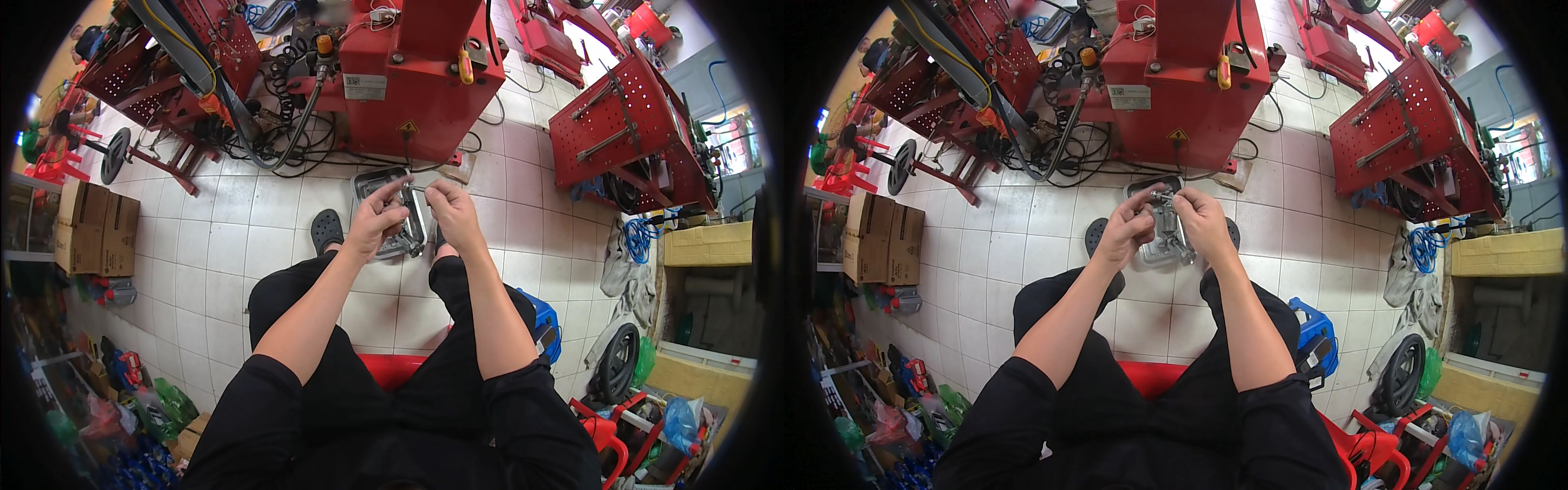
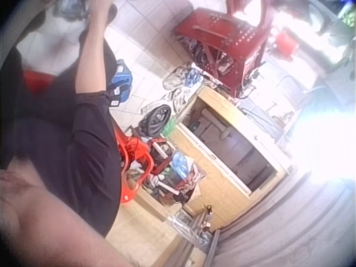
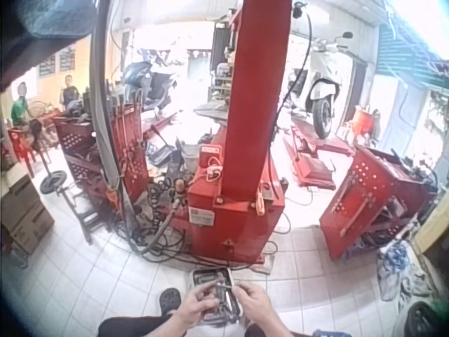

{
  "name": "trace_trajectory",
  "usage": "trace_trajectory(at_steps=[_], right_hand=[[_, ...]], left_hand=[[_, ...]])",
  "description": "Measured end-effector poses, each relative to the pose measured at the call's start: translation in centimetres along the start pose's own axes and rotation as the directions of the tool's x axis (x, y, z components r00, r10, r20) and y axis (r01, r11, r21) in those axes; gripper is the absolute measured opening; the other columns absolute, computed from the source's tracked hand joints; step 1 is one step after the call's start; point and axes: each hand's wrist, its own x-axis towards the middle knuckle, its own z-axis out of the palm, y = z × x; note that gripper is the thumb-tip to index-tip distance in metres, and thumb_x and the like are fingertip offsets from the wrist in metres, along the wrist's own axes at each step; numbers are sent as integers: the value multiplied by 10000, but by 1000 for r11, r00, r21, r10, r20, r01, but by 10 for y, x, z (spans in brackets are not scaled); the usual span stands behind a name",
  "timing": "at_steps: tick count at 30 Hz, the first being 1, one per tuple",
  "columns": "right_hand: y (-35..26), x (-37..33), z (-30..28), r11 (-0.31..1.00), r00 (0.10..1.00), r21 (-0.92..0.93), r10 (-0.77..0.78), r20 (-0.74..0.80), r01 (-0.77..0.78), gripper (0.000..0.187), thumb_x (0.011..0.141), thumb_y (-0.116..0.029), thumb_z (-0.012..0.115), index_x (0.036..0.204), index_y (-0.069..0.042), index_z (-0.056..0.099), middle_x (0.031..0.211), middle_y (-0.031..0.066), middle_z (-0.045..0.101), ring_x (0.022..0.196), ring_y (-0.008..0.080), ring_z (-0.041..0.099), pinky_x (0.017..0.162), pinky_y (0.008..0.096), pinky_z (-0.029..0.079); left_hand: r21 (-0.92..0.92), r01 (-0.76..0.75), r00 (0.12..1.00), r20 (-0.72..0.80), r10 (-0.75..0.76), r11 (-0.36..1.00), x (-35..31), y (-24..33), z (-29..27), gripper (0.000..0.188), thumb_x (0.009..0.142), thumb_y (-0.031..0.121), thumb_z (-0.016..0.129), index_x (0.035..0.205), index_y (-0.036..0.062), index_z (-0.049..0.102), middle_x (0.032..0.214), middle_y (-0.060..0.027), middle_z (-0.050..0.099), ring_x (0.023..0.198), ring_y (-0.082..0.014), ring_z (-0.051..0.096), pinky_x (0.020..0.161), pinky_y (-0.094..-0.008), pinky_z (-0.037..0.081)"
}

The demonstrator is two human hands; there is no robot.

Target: The person sits on a stool in a workshop and assembles a mechanical component, likely a carburetor, using their hands. They manipulate small metal parts, including a spring and a float, and place them into a metal tray on the floor.

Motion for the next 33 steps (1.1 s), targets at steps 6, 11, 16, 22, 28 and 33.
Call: trace_trajectory(at_steps=[6,11,16,22,28,33], right_hand=[[6,6,-8,998,999,58,33,-43,-31,191,898,-152,525,794,-1,579,645,-59,460,597,34,381,528,213,324],[6,2,0,998,1000,57,18,-14,-17,199,905,-160,521,790,-8,577,628,-66,431,584,30,361,515,208,304],[5,4,-2,995,997,81,67,-44,-63,200,899,-166,528,803,3,576,636,-50,448,603,44,388,533,219,331],[-7,1,5,956,999,-289,43,11,-38,251,876,-203,515,887,38,585,706,111,583,677,166,511,652,326,435],[2,-2,0,972,1000,-234,19,-24,-24,226,846,-199,542,795,17,581,579,60,491,557,106,453,512,291,380],[2,-1,5,926,997,-370,-74,22,77,218,834,-176,534,791,34,576,597,142,524,551,179,499,542,327,414]], left_hand=[[-42,-23,998,56,26,999,4,-13,-23,205,781,93,678,956,58,577,640,68,379,515,-33,331,470,-186,281],[6,30,1000,-7,-30,1000,0,3,3,163,785,133,684,769,98,526,605,62,390,502,-46,333,465,-204,284],[7,97,992,76,-98,995,3,-11,-25,408,766,202,680,1132,76,552,681,67,378,573,-40,346,521,-204,298],[131,-10,1000,2,10,991,-2,-8,-18,531,798,146,667,1287,129,461,766,56,480,595,-20,427,493,-184,337],[213,37,999,-46,-28,976,2,-4,-1,138,887,160,588,1002,84,587,612,95,415,486,-10,324,447,-189,255],[460,-65,993,-54,102,886,10,-28,-25,152,932,234,518,895,100,577,629,88,428,522,-10,356,460,-191,279]])
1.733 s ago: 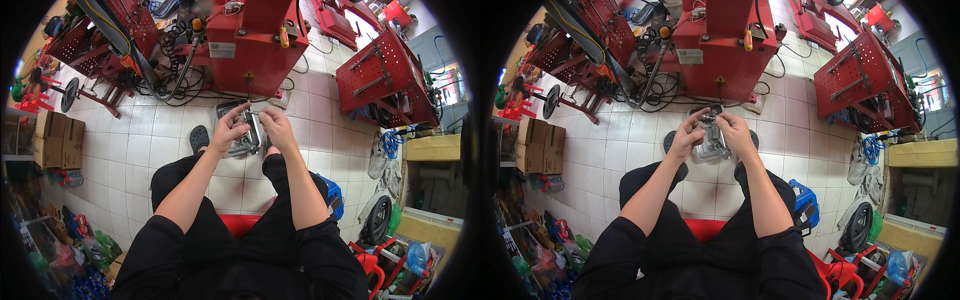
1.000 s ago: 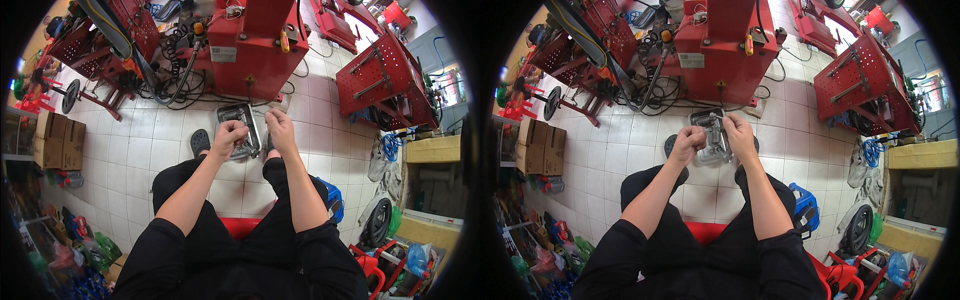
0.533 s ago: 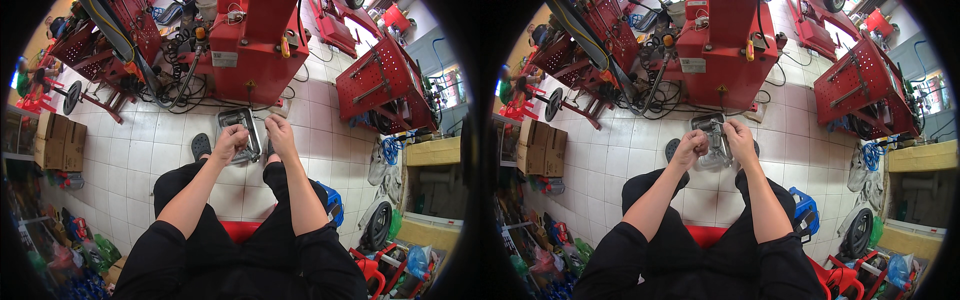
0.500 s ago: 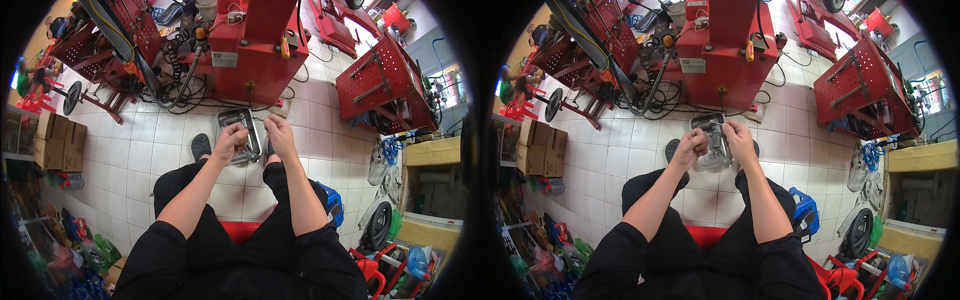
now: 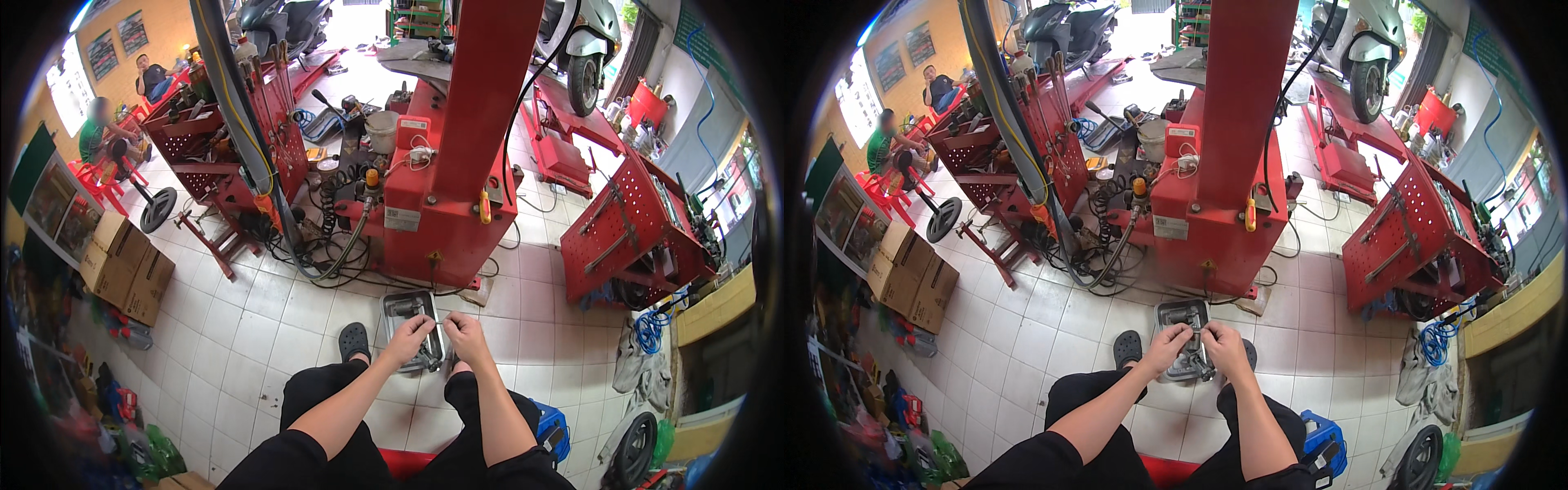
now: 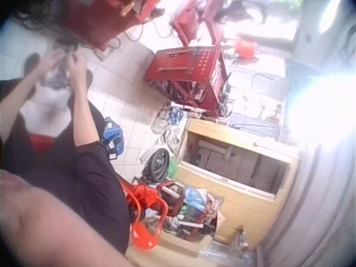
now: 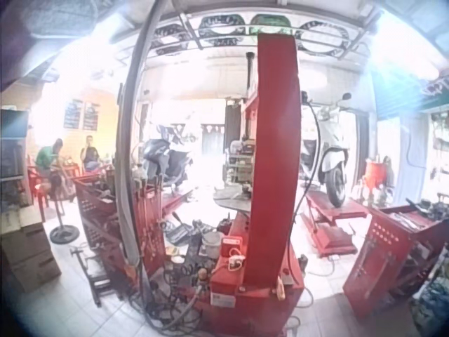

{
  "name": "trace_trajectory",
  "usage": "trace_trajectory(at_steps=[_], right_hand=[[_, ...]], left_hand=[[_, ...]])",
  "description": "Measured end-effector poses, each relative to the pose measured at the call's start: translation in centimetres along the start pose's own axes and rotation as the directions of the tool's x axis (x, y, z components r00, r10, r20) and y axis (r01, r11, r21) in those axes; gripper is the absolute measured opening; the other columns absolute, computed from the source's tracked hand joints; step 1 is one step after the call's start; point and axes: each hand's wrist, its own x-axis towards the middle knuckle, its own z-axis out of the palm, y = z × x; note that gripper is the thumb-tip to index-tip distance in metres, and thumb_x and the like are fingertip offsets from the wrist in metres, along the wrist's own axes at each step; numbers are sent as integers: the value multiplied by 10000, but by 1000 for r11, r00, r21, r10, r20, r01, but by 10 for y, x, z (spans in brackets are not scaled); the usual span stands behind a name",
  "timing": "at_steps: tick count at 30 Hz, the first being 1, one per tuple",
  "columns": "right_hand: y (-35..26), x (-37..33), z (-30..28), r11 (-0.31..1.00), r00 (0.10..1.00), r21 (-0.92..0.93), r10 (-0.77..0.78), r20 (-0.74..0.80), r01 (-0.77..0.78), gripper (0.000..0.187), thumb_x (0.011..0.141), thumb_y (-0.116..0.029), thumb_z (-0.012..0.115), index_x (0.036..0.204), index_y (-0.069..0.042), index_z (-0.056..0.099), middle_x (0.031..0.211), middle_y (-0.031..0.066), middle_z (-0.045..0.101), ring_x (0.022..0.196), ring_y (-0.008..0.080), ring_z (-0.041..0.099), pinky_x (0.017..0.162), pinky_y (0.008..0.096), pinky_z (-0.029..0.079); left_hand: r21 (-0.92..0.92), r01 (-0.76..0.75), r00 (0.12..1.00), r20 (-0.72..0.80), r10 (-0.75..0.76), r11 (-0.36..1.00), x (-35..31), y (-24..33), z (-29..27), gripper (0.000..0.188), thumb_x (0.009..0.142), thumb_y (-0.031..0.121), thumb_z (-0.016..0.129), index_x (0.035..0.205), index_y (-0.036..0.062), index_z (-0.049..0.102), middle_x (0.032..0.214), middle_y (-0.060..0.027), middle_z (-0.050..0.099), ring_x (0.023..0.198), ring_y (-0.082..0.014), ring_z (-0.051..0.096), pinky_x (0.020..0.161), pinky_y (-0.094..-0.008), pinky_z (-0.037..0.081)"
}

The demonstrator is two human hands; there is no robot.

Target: The person sits on a stool in a workshop and assembles a mechanical component, likely a carburetor, using their hands. They manipulate small metal parts, including a spring and a float, and place them into a metal tray on the floor.

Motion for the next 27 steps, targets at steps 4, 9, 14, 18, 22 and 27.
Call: trace_trajectory(at_steps=[4,9,14,18,22,27], right_hand=[[2,-2,0,995,999,-97,11,43,-7,245,848,-204,506,811,27,579,630,179,545,572,270,515,572,354,425],[48,0,7,955,979,-219,184,-87,-199,493,927,-428,380,1076,0,574,1038,249,603,1003,372,573,858,409,430],[97,10,4,803,813,247,576,-83,-543,448,894,-426,484,873,3,612,608,85,557,600,215,554,574,345,430],[189,10,44,749,837,-410,543,-70,-521,432,821,-364,535,1032,5,613,920,244,629,930,390,593,816,414,461],[229,12,92,623,775,-630,630,52,-464,397,809,-322,572,1064,-19,594,1048,241,609,1025,386,572,877,444,453],[292,-5,142,437,799,-855,600,47,-278,440,795,-384,628,1151,-129,577,1133,176,550,1141,339,482,899,449,417]], left_hand=[[-74,218,976,41,-215,973,-3,10,2,235,933,284,483,801,103,554,661,71,463,562,-26,397,485,-201,307],[-283,312,898,-224,-379,907,3,16,10,254,913,344,445,796,146,552,660,29,485,612,-98,457,567,-280,378],[-761,47,956,-153,-250,647,4,19,-29,181,847,236,344,711,128,392,602,23,328,531,-126,328,500,-281,290],[-748,44,948,-178,-265,662,5,22,-22,156,850,232,327,739,132,374,617,11,332,543,-126,313,506,-280,276],[-786,68,941,-155,-302,615,6,12,-31,145,873,257,331,804,140,380,636,9,364,547,-118,365,506,-270,325],[-707,122,889,-233,-393,697,10,17,-33,66,846,177,384,885,128,361,756,-29,412,630,-151,440,588,-303,386]])
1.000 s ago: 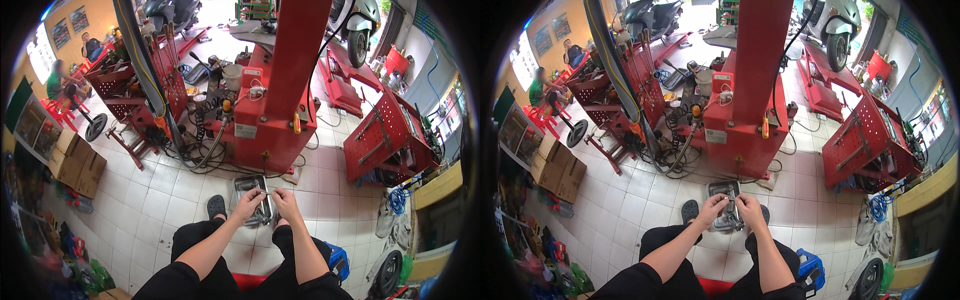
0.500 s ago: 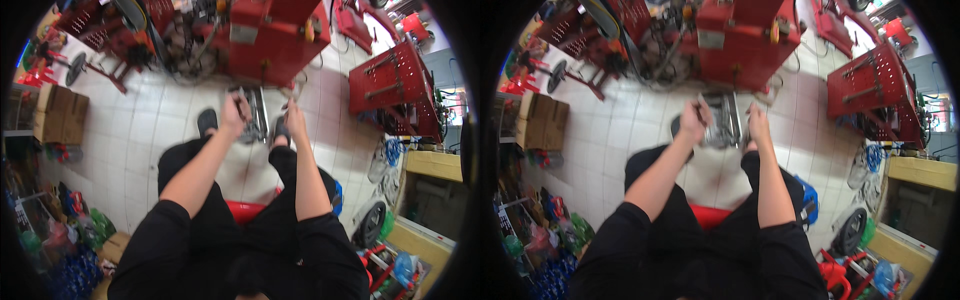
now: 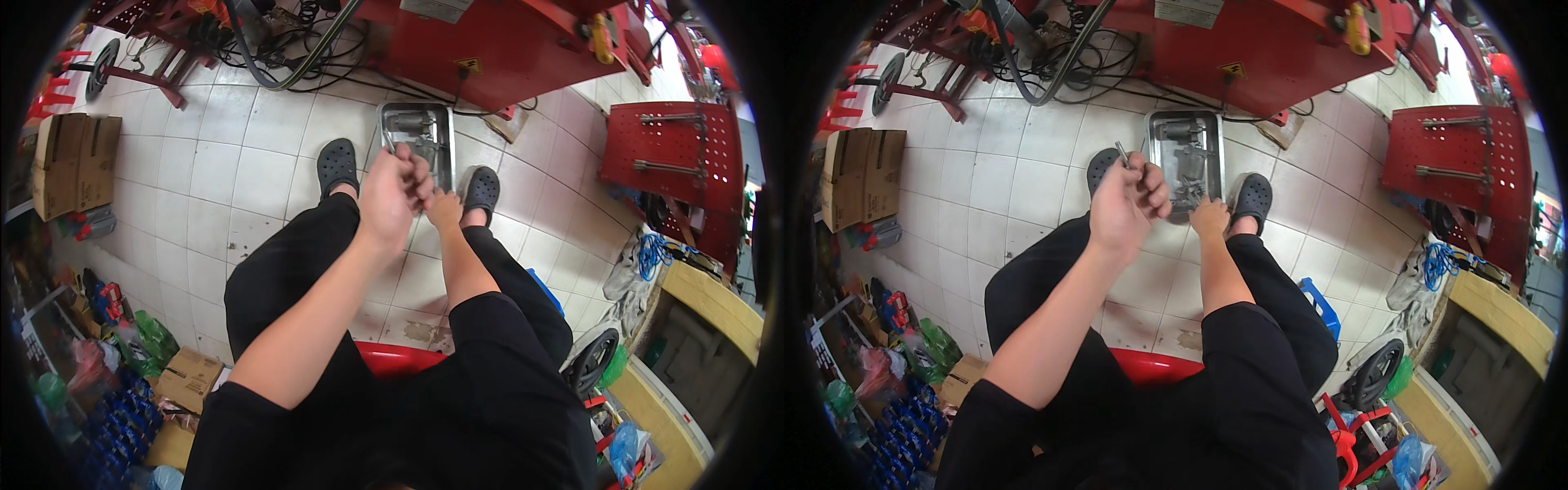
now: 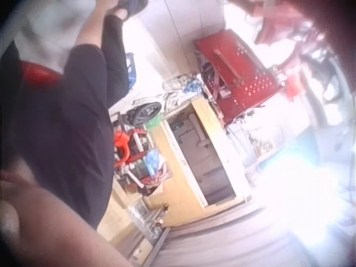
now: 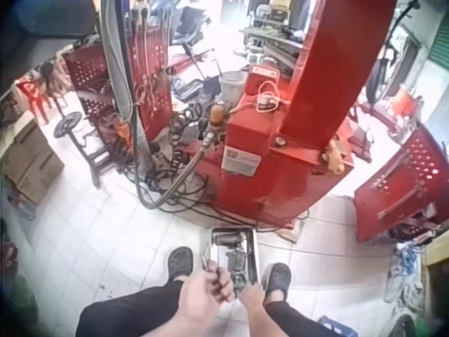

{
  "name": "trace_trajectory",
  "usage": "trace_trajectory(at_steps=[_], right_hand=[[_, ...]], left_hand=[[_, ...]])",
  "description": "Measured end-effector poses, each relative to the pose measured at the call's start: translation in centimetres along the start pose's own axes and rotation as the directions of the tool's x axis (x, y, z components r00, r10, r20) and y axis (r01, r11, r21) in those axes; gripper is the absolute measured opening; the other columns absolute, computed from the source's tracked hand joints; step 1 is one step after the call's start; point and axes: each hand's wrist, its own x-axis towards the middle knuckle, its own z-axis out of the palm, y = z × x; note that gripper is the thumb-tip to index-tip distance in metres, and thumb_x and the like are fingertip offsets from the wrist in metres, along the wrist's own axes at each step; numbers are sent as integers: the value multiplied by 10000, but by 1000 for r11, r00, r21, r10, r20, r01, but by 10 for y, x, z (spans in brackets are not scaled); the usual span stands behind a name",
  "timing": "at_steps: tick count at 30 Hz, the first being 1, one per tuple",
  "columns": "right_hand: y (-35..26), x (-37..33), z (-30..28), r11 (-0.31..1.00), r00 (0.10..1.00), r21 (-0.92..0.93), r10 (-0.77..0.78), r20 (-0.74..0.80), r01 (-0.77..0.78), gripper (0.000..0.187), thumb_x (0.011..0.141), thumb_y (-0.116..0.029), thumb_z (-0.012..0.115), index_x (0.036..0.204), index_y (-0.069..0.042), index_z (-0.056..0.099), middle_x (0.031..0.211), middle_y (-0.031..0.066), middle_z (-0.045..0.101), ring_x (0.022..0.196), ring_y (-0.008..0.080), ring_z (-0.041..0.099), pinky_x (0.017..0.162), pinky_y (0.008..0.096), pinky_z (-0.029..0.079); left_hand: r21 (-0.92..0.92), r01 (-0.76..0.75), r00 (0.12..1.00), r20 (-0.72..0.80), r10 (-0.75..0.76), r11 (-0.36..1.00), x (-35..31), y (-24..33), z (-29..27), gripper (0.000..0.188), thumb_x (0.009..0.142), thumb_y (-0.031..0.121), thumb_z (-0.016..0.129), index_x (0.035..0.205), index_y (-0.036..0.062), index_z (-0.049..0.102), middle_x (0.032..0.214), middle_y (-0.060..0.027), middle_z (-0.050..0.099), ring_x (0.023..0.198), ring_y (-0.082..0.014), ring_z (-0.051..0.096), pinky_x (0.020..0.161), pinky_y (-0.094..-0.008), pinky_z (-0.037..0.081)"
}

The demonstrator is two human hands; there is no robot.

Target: The person sits on a stool in a workshop and assembles a mechanical component, likely a carburetor, using their hands. They manipulate small metal parts, including a spring and a float, and place them into a metal tray on the floor.

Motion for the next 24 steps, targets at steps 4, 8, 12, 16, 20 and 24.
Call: trace_trajectory(at_steps=[4,8,12,16,20,24], right_hand=[[2,12,31,1000,995,-6,9,-99,-9,367,797,-359,628,1120,-186,618,1113,137,549,1136,301,446,914,431,346],[-3,19,45,999,968,-46,-36,-247,26,239,823,-292,566,982,-162,689,1041,102,596,1060,281,485,877,419,325],[2,33,49,997,986,64,-33,-163,44,294,845,-306,488,973,-129,685,1012,111,631,1041,276,526,877,428,349],[6,16,6,859,998,509,-35,-47,54,320,840,-313,524,991,-63,656,995,166,645,967,319,592,812,424,423],[7,-12,-72,572,999,819,-36,-24,40,346,838,-291,570,968,27,615,798,155,633,732,265,602,666,357,443],[-16,-92,-184,374,991,918,-34,-127,130,323,878,-302,550,913,14,608,713,28,554,635,119,473,581,271,385]], left_hand=[[37,-75,997,1,75,996,5,-3,0,107,826,63,368,909,124,338,844,-74,437,695,-198,475,634,-348,408],[106,-165,986,47,161,981,9,-5,-3,120,881,36,340,967,115,312,960,-125,490,774,-218,538,659,-344,447],[272,-192,975,163,152,943,10,-11,-2,87,930,56,330,993,98,287,1132,-212,494,874,-229,583,672,-298,480],[376,-48,994,106,8,925,5,-12,4,118,933,68,345,1023,52,269,1056,-194,561,796,-198,613,628,-282,497],[444,-37,998,-29,55,895,16,-23,-5,113,923,154,349,972,53,359,790,-86,562,612,-131,535,485,-262,440],[398,-68,998,18,66,915,4,-27,-4,125,890,145,352,955,42,381,776,-61,523,614,-136,490,511,-281,418]])
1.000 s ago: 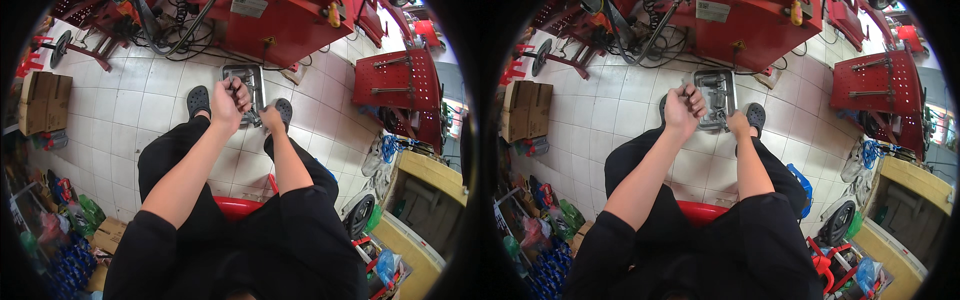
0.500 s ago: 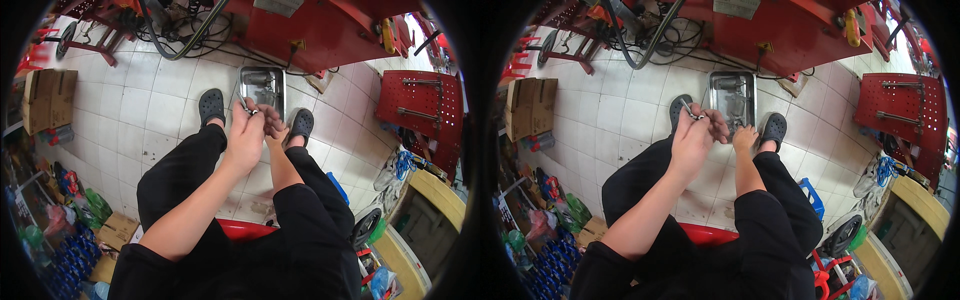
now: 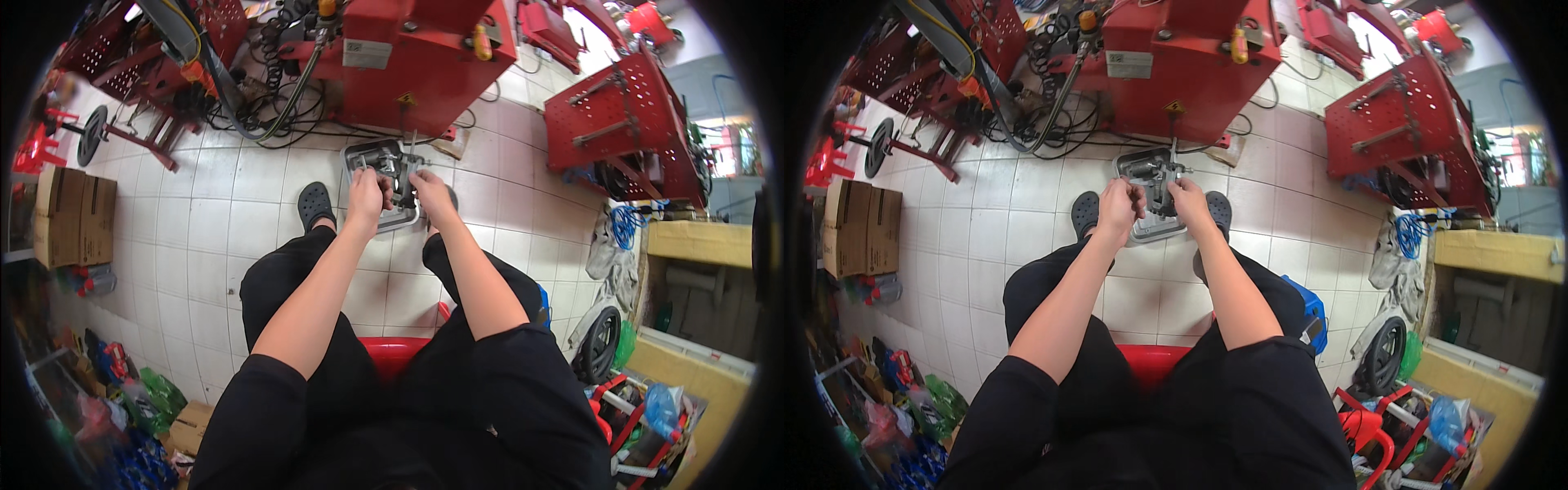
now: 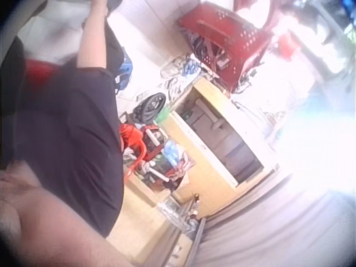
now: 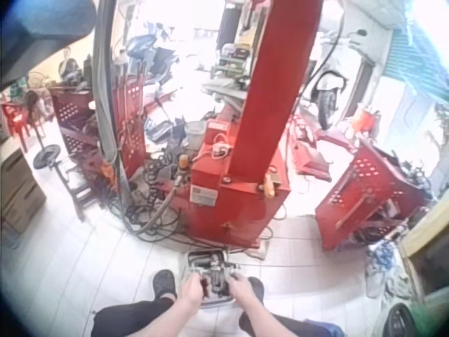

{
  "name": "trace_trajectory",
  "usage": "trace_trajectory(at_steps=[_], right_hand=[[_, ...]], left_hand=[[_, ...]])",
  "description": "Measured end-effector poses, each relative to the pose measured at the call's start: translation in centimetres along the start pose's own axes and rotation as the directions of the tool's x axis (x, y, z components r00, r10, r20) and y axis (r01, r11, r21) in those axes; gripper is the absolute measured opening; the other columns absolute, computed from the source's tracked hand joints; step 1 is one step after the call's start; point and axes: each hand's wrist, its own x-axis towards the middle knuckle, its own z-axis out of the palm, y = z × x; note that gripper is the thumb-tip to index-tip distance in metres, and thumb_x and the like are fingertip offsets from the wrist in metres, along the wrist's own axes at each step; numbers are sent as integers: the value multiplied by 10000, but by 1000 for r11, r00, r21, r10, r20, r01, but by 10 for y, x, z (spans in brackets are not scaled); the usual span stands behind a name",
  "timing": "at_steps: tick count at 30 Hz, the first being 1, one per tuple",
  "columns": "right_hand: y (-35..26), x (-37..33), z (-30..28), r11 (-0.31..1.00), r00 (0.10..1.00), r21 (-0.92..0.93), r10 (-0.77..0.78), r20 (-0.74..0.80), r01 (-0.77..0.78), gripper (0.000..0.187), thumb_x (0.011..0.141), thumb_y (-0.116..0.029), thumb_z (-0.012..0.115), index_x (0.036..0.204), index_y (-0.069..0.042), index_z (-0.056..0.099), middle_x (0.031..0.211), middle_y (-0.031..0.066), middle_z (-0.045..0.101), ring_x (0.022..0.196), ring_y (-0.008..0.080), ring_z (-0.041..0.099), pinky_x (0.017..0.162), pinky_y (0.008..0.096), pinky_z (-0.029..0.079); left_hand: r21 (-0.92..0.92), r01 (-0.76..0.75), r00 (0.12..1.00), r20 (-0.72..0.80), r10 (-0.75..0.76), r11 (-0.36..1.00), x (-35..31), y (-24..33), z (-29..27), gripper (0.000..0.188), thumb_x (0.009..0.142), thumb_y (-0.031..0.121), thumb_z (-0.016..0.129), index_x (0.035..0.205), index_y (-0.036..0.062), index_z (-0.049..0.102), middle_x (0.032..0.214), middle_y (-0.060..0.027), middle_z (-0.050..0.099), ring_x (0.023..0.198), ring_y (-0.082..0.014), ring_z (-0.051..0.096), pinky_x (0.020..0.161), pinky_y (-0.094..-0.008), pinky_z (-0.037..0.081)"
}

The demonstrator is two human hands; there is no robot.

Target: The person sits on a stool in a workshop and assembles a mechanical component, likely a carburetor, using their hands. They manipulate small metal parts, including a spring and a float, and place them into a metal tray on the floor.

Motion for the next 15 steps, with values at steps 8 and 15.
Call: trace_trajectory(at_steps=[8,15], right_hand=[[-70,-103,-41,962,927,27,-255,-276,273,284,880,-234,576,863,48,599,723,72,600,685,134,510,644,294,423],[-40,-96,-46,959,954,235,-90,-285,161,234,876,-215,589,855,16,614,640,3,530,554,74,426,492,250,342]], left_hand=[[301,-186,962,249,112,935,-14,-11,13,78,847,63,392,913,93,363,1037,-122,626,706,-103,461,614,-278,423],[140,129,919,355,-171,982,-16,-16,9,86,839,37,419,842,123,413,1012,-92,612,694,-96,448,605,-262,369]])
